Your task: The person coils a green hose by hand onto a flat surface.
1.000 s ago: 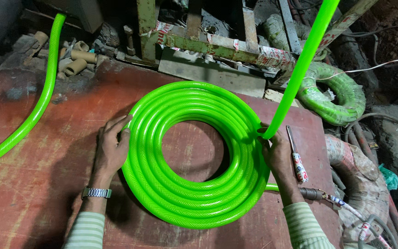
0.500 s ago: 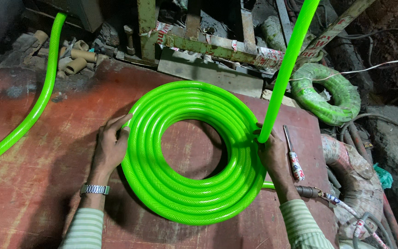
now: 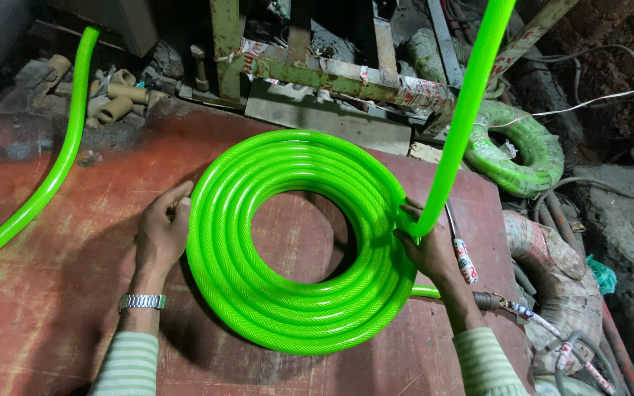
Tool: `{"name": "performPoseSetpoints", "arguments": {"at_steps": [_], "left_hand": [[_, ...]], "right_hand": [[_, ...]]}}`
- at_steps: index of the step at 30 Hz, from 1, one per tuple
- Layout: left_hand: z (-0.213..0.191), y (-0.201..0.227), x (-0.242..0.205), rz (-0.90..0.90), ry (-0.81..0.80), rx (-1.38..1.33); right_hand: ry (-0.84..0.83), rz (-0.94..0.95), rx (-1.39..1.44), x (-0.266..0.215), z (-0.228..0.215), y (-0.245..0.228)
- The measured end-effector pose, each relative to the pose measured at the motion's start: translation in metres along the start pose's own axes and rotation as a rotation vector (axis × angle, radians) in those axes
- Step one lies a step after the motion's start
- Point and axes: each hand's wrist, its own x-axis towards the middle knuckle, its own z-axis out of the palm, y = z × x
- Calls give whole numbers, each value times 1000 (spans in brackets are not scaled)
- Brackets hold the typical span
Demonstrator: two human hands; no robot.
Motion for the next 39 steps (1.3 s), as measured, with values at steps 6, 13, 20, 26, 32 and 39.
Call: {"name": "performPoseSetpoints", "arguments": {"at_steps": [6,13,20,26,32,39], "left_hand": [[-1,6,-6,77,41,15],[3,10,-8,191,132,38],[5,48,-26,253,200,147],[19,112,-43,303,174,18],[60,180,-47,159,24,-280],[89,257,-19,139,-302,-707]], "right_hand": [[220,53,101,-33,-8,-34],[487,56,131,-48,1,-58],[451,-56,131,-68,27,-27],[355,-68,33,-64,25,-45],[275,-98,-5,-58,25,-63],[218,-66,-40,-55,30,-81]]}}
